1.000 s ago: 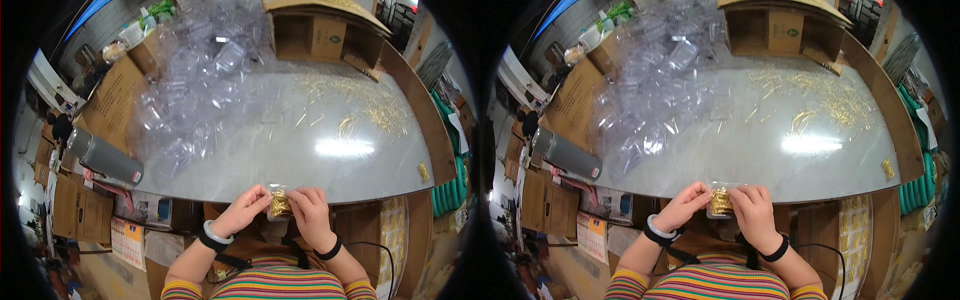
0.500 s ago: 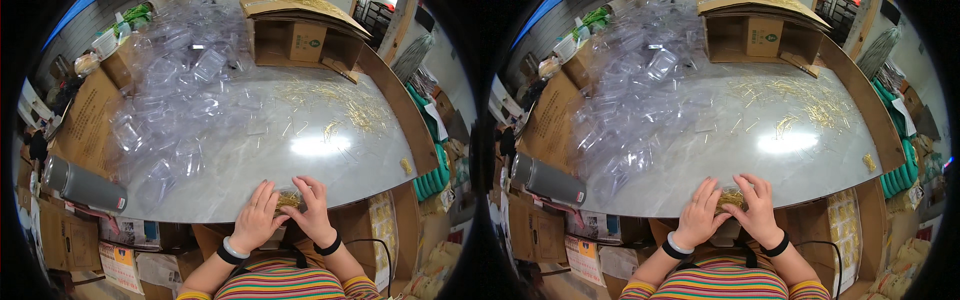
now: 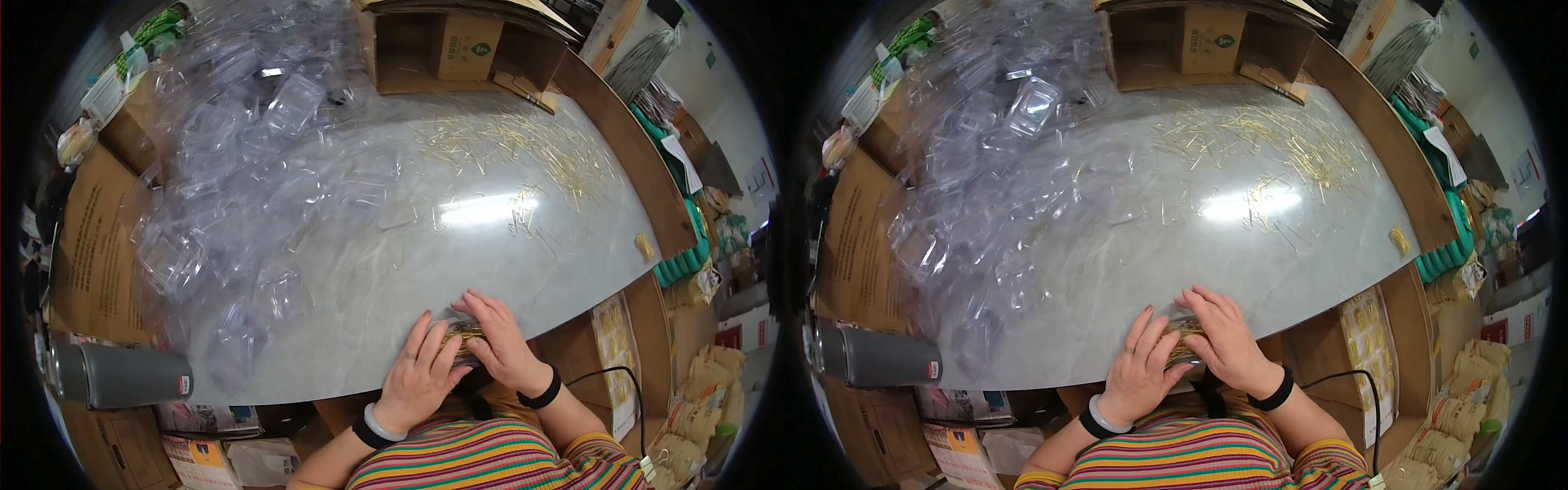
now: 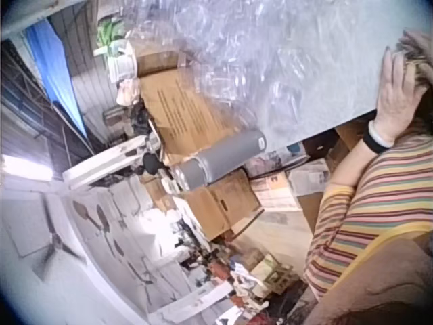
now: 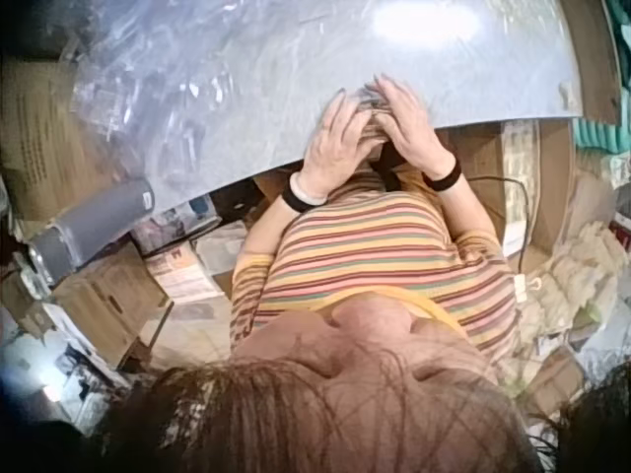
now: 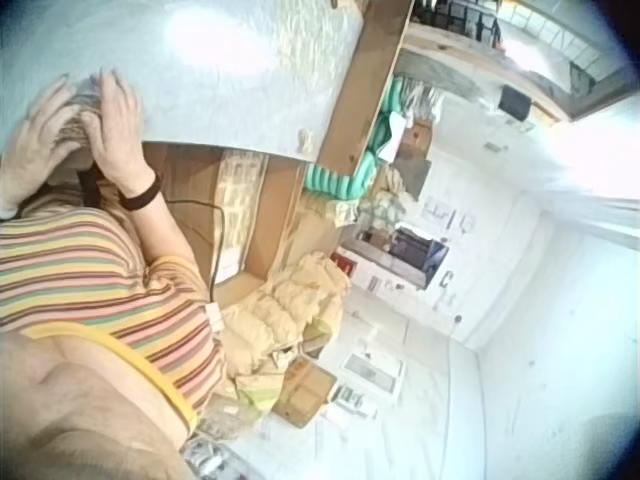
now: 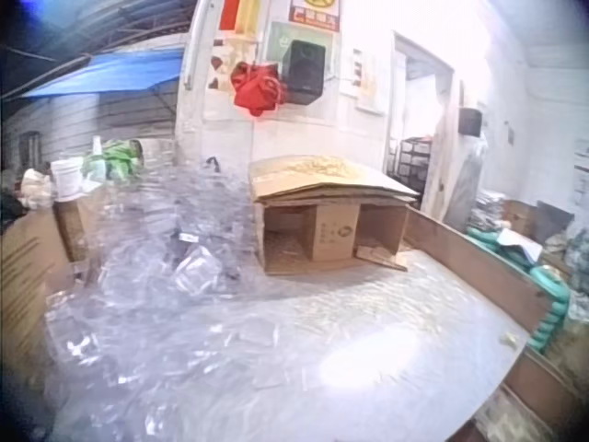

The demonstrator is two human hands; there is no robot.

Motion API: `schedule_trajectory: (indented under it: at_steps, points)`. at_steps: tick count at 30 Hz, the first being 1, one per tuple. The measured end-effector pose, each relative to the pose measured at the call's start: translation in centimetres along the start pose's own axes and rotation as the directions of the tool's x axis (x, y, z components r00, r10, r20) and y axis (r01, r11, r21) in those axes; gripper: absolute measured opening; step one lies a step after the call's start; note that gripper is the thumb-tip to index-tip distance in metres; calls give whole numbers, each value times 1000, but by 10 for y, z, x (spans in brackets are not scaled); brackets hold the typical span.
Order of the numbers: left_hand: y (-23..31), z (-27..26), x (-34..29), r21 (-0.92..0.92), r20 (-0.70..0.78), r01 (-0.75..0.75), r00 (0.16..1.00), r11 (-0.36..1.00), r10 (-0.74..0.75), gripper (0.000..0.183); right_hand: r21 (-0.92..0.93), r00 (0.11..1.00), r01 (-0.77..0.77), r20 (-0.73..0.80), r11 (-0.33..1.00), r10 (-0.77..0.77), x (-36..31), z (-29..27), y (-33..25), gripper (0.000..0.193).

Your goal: Sorting, weighing, and bagging small gold-colored metal pins or components on a workbench.

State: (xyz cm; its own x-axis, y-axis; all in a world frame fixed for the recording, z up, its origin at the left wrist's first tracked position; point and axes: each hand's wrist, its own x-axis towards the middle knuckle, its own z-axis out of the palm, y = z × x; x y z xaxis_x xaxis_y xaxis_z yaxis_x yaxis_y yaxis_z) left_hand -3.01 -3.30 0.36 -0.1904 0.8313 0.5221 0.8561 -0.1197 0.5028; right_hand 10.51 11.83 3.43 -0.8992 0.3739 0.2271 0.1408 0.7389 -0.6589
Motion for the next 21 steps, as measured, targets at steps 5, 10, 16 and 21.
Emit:
schedule_trajectory:
  at_steps: [5, 10, 16, 21]
  points:
    - [-3, -1, 2, -28, -15, -30, 999, 999, 29, 69, -175, 991, -2, 133, 985, 26, 7, -5, -10, 75]
    - [2, -4, 3, 32, 46, 49, 998, 998, -50, 68, 253, 992, -78, -76, 964, 100, 6, -8, -7, 67]
    - [7, -2, 5, 67, 39, 78, 996, 995, -81, 64, 167, 912, -184, -338, 969, 232, -7, -3, 0, 29]
    - [10, -1, 6, 139, 68, 68, 995, 988, -78, 66, -165, 975, 91, -185, 982, -122, -18, 6, -4, 46]
